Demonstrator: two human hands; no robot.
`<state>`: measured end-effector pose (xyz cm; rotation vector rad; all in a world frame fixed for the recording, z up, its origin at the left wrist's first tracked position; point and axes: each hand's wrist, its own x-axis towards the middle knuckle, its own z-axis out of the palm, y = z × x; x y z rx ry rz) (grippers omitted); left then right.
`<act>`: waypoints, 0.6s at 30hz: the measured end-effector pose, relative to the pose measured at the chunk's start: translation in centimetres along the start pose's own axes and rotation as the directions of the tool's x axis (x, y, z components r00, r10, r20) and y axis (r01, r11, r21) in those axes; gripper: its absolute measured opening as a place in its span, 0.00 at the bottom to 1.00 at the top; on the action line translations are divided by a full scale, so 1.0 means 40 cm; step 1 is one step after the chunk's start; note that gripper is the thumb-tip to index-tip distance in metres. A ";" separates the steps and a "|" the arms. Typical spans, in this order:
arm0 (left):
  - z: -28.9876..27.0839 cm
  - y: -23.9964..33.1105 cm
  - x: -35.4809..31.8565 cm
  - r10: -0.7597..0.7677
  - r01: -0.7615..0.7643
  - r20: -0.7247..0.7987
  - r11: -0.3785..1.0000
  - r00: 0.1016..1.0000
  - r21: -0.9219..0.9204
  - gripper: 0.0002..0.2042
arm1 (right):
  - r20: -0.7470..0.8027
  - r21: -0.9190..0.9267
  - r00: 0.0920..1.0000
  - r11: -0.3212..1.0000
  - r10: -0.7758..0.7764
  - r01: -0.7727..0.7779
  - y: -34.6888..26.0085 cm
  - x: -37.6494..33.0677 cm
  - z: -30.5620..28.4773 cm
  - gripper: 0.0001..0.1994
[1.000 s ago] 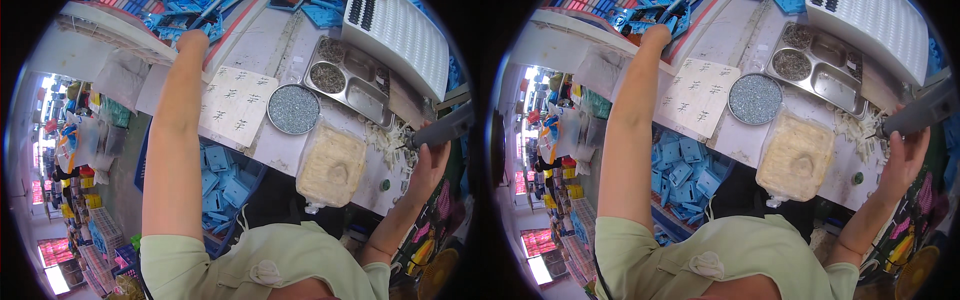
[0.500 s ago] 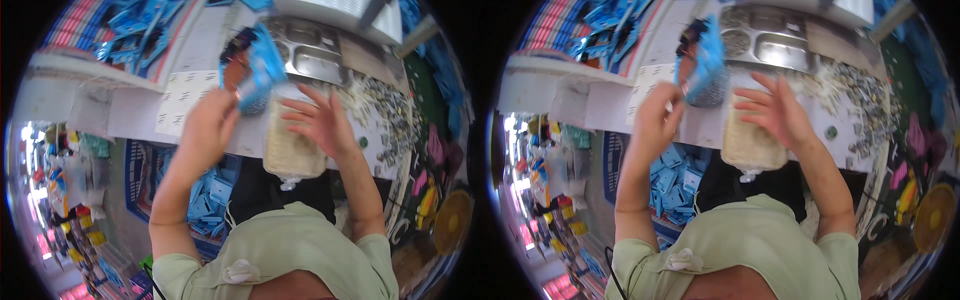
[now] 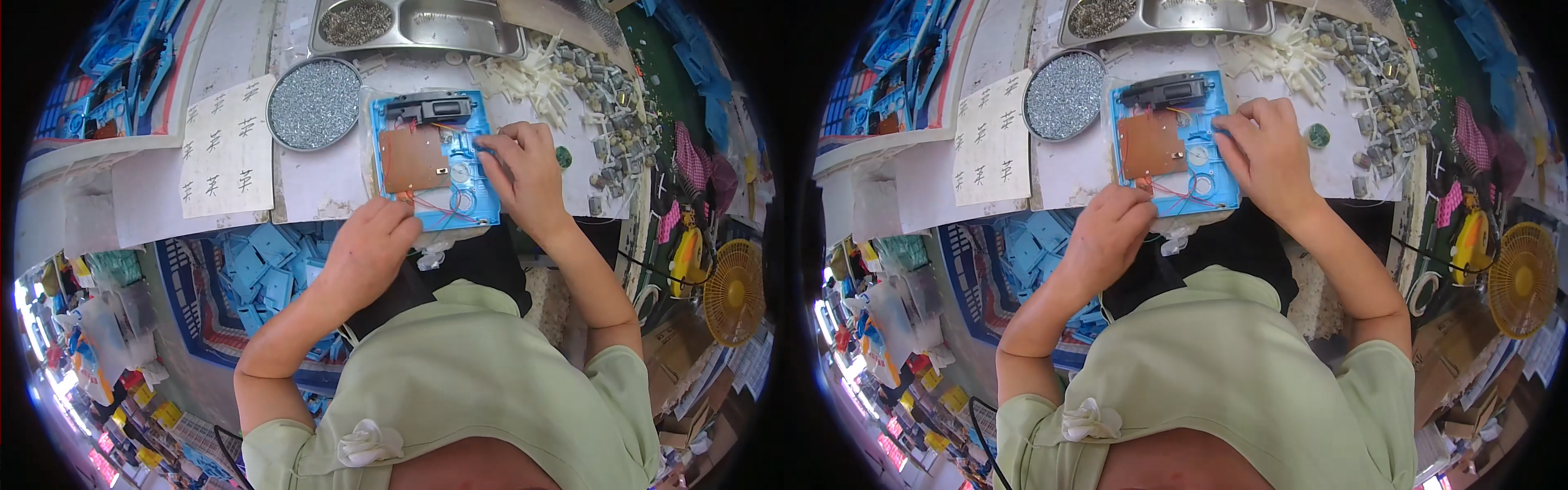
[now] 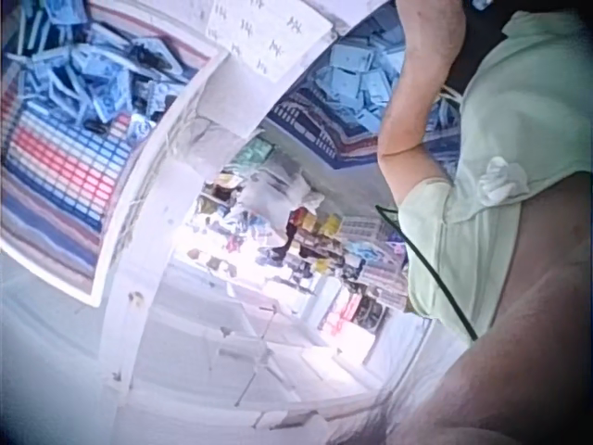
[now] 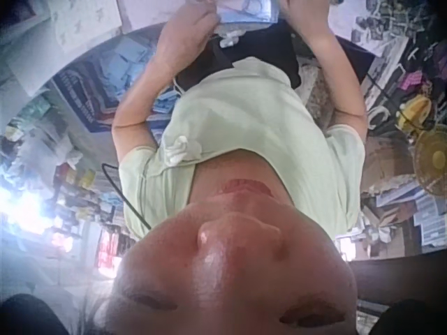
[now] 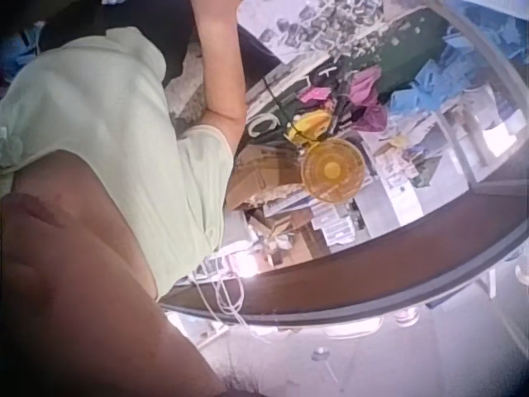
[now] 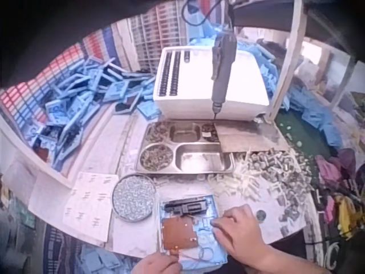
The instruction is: Assembling, drilling, and soldering components of a blue electronic device at a workbench.
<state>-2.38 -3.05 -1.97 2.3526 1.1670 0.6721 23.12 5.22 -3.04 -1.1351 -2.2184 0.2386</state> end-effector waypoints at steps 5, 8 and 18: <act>-0.027 -0.049 0.019 0.038 -0.038 0.001 0.996 0.999 -0.087 0.11 | 0.018 0.040 1.000 0.999 0.005 -0.006 0.011 0.028 0.022 0.07; -0.030 -0.032 0.008 0.014 -0.012 0.037 0.999 0.999 -0.051 0.11 | 0.119 0.082 0.992 0.996 -0.030 0.020 0.021 0.029 0.015 0.07; -0.020 -0.008 -0.001 -0.040 0.033 -0.067 0.993 0.997 -0.111 0.13 | 0.140 0.084 0.986 0.993 -0.088 0.077 0.035 0.026 -0.006 0.10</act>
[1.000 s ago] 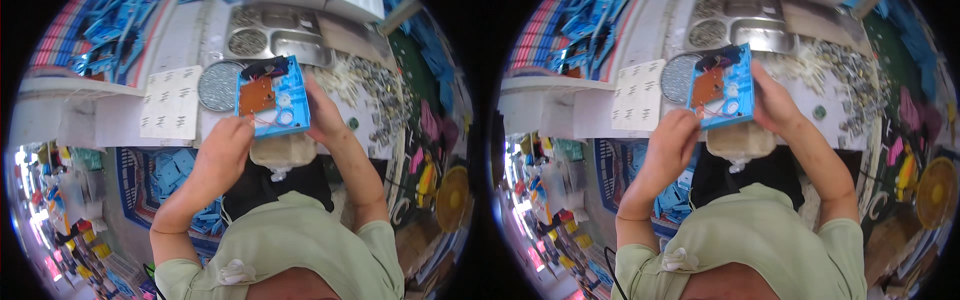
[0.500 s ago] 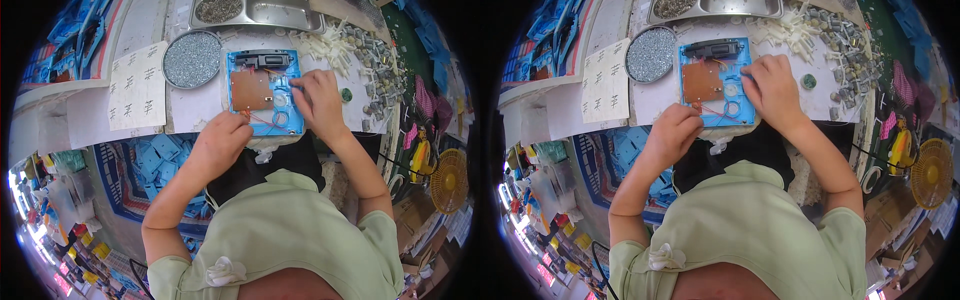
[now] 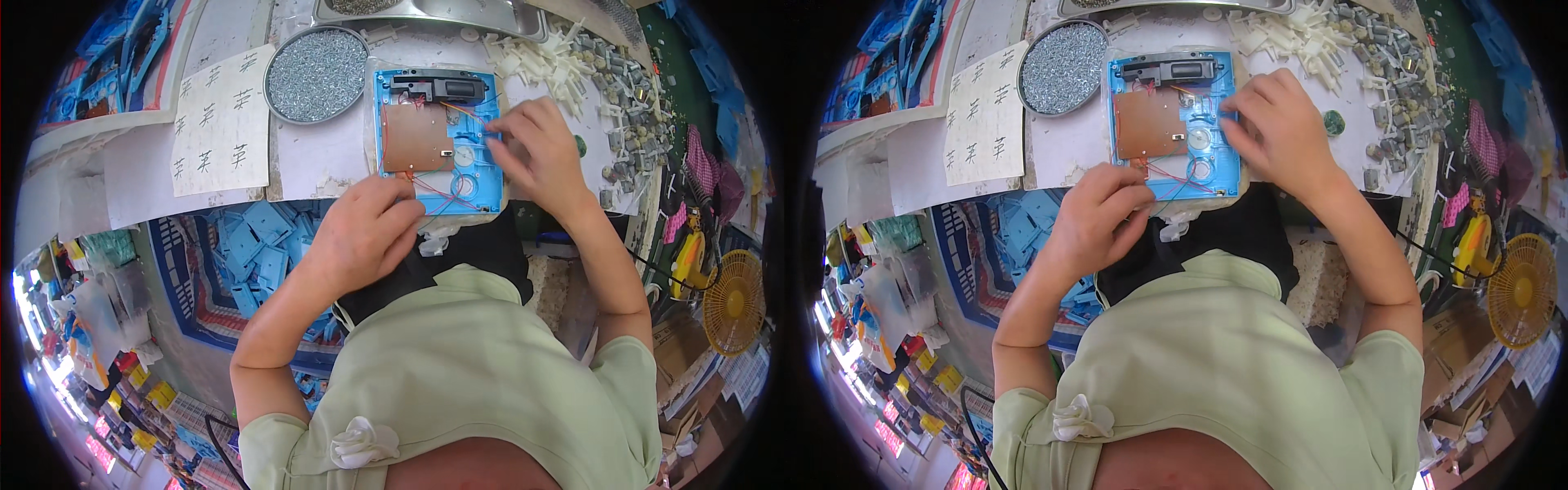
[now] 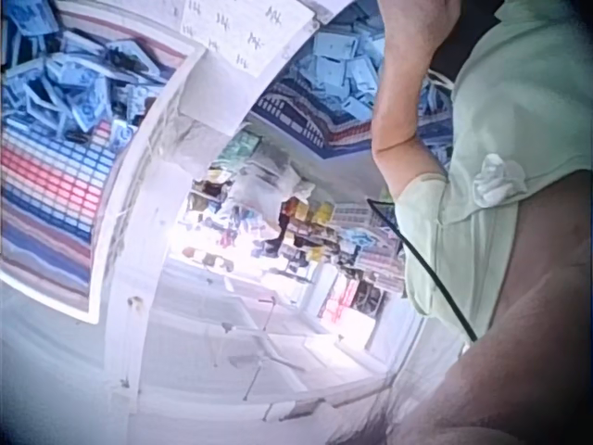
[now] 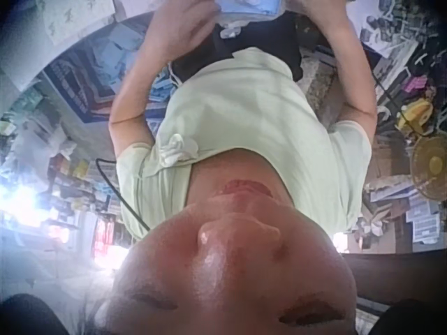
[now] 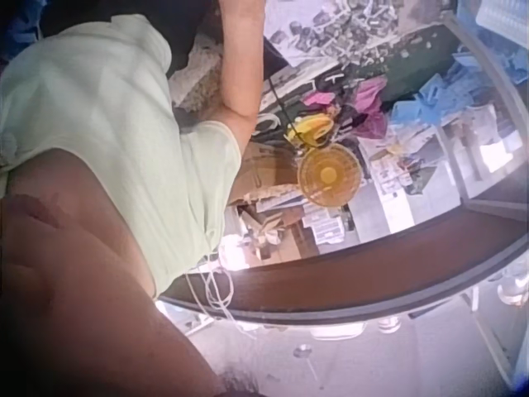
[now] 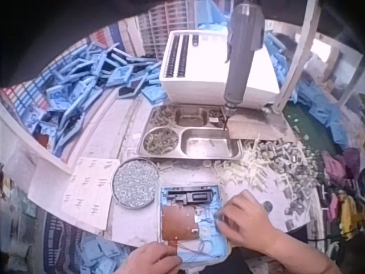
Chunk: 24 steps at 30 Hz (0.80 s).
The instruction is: Assembling, drilling, and soldering components of a blue electronic device at a workbench.
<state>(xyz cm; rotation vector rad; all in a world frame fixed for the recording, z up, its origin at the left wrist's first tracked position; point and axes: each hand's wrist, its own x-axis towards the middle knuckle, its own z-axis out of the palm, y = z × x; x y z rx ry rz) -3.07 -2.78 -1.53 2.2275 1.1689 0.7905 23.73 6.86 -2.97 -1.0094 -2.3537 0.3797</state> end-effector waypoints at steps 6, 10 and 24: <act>0.013 0.066 -0.021 -0.189 0.192 -0.037 0.970 0.981 0.146 0.15 | 0.184 0.183 0.963 0.970 -0.196 0.162 -0.115 -0.014 -0.007 0.16; 0.020 0.027 -0.037 -0.057 0.070 -0.083 0.985 0.995 0.161 0.11 | 0.191 0.149 0.964 0.976 -0.184 0.157 -0.167 -0.038 0.018 0.17; 0.082 0.057 -0.174 -0.287 0.284 0.059 0.957 0.956 0.054 0.05 | 0.159 0.105 0.981 0.990 -0.110 0.094 -0.257 -0.005 0.131 0.17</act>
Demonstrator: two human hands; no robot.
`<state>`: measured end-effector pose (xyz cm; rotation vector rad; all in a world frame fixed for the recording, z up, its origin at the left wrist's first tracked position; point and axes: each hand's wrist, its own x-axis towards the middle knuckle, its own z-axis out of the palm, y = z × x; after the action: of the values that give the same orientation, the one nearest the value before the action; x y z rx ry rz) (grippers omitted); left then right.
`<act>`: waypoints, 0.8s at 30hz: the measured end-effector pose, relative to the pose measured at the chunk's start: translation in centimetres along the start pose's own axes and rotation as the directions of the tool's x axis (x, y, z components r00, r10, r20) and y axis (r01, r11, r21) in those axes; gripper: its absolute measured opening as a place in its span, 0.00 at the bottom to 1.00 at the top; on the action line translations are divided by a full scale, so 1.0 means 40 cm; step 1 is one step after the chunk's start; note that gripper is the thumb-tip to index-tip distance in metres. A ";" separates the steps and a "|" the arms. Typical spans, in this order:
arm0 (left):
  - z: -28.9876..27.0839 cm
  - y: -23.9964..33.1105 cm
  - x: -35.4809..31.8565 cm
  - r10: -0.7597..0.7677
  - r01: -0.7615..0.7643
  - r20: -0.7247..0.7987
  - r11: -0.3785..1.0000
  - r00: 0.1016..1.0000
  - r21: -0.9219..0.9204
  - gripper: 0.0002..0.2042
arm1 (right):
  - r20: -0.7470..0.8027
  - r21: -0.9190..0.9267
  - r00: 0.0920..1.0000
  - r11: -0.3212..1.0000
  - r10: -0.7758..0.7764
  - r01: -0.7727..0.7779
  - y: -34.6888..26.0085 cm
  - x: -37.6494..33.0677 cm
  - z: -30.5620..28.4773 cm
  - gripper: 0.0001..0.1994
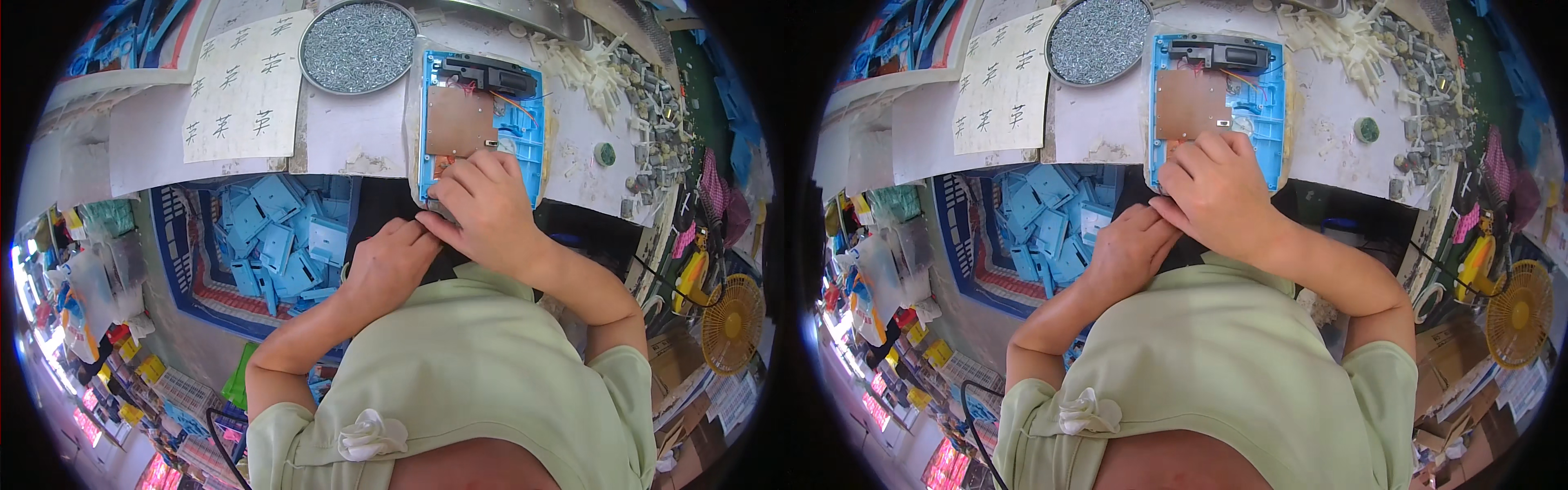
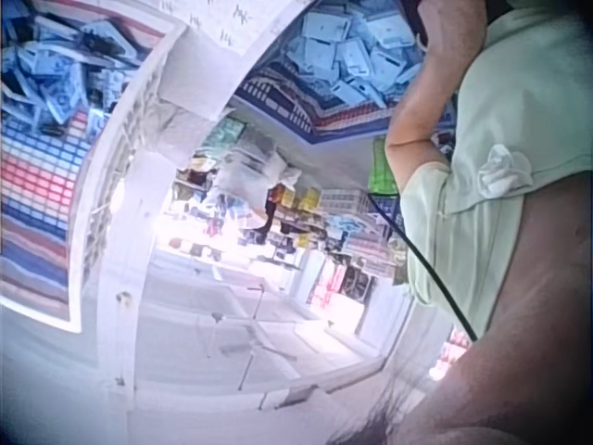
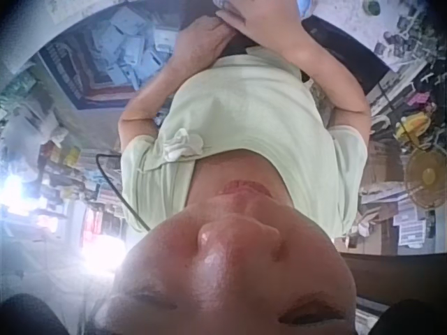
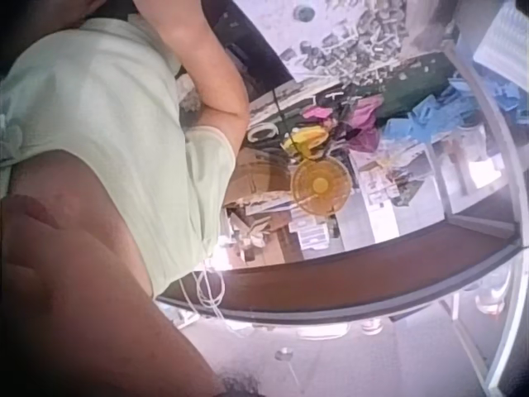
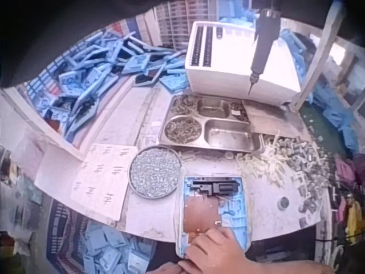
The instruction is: Assembling, drilling, and soldering components of a blue electronic device at a workbench.
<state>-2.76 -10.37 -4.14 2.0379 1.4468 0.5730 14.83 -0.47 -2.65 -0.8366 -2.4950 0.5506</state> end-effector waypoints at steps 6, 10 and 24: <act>-0.142 -0.008 0.088 -0.001 -0.019 -0.126 0.987 0.992 -0.162 0.09 | -0.005 -0.057 1.000 0.998 0.025 -0.025 -0.006 -0.008 0.003 0.16; -0.082 -0.121 0.125 0.258 -0.266 -0.077 0.957 0.963 -0.117 0.10 | 0.076 0.054 0.995 0.997 -0.062 0.058 0.040 0.011 -0.083 0.15; -0.089 -0.104 0.173 0.303 -0.301 -0.032 0.920 0.952 -0.250 0.10 | -0.477 -0.706 0.753 0.707 -0.452 -0.023 0.770 0.733 -0.628 0.11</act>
<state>-5.68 -2.04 -4.13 2.0633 0.9979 0.8304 21.24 46.58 10.99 -0.7476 -2.0612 -0.7120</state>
